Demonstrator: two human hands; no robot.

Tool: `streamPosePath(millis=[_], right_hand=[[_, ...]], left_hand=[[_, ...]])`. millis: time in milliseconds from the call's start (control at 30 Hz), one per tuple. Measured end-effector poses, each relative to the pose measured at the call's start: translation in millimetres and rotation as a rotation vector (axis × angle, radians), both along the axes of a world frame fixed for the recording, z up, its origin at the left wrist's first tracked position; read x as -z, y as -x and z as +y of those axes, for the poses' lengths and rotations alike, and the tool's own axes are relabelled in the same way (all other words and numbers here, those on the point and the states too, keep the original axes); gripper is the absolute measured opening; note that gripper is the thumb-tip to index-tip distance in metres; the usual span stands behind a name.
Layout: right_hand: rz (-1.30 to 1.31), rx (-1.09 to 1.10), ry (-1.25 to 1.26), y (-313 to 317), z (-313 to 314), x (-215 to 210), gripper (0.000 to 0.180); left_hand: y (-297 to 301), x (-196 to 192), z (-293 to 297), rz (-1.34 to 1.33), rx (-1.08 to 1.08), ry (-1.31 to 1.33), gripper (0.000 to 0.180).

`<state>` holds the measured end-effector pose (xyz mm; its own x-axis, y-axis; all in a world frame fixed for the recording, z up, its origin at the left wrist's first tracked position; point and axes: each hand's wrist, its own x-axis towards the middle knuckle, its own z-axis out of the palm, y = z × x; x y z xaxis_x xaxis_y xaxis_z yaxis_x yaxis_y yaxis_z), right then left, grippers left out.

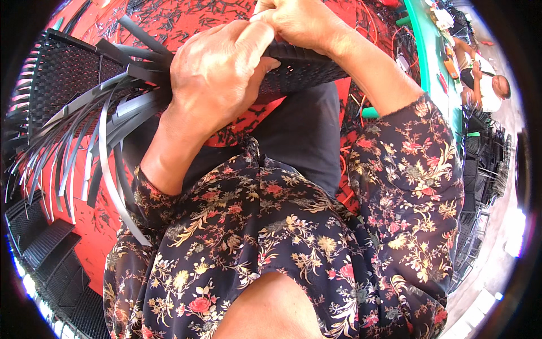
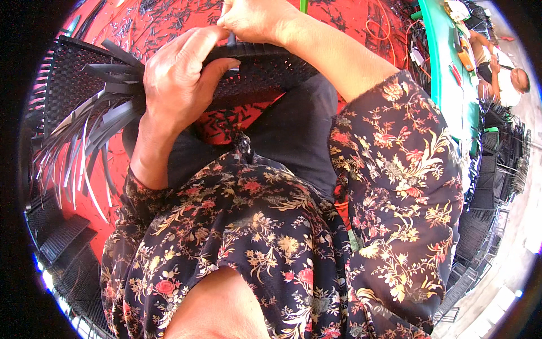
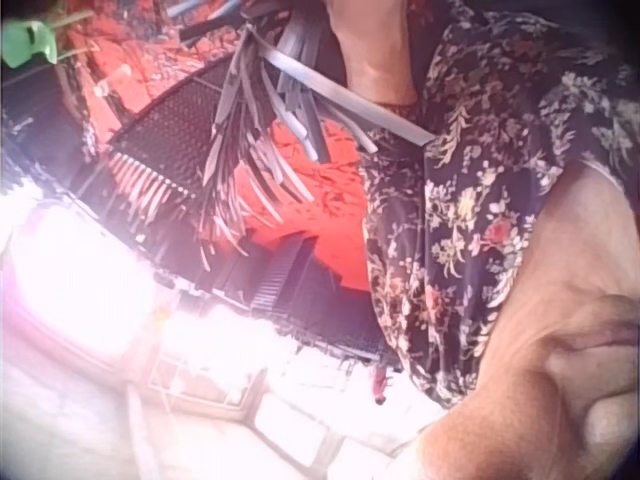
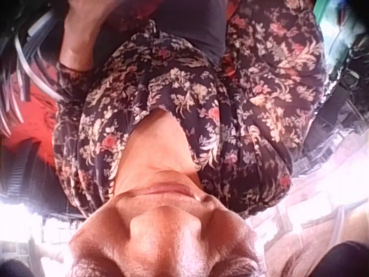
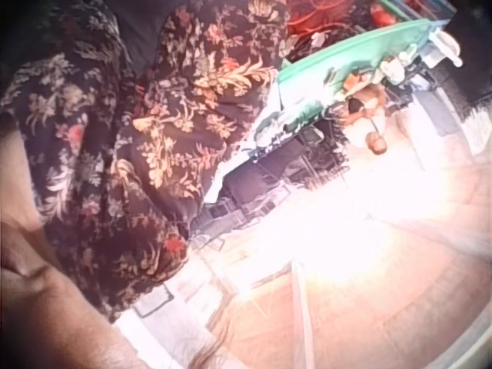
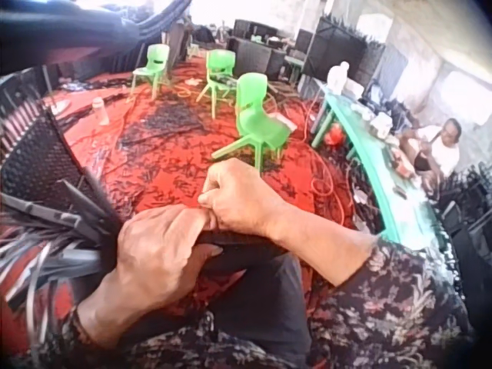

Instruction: The person weaves black plastic strips into a black mesh frame using pliers and a pneumatic staple gun.

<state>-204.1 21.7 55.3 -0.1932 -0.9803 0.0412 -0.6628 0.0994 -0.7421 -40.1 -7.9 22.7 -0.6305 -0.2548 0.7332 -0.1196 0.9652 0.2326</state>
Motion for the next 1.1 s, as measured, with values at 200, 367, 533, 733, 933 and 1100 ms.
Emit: streamPosePath(millis=[200,367,533,733,933,1100], right_hand=[[0.146,-0.141,-0.174,17,-22,19,0.015],[0.259,-0.191,0.037,25,-19,20,0.018],[0.450,-0.062,0.279,49,86,10,0.044],[0.789,-0.159,0.234,66,84,20,0.033],[0.856,-0.153,0.207,106,53,5,0.034],[0.835,0.285,0.276,116,94,26,0.043]], left_hand=[[-1,-5,-8,-0.086,0.047,0.037,0.022],[2,0,-13,-0.132,-0.010,0.038,0.018],[-1,-1,-18,-0.108,0.070,-0.060,0.020],[2,1,-37,-0.088,0.103,-0.066,0.018],[37,6,-62,0.110,0.176,0.097,0.015],[52,0,-58,-0.078,0.104,-0.055,0.011]])
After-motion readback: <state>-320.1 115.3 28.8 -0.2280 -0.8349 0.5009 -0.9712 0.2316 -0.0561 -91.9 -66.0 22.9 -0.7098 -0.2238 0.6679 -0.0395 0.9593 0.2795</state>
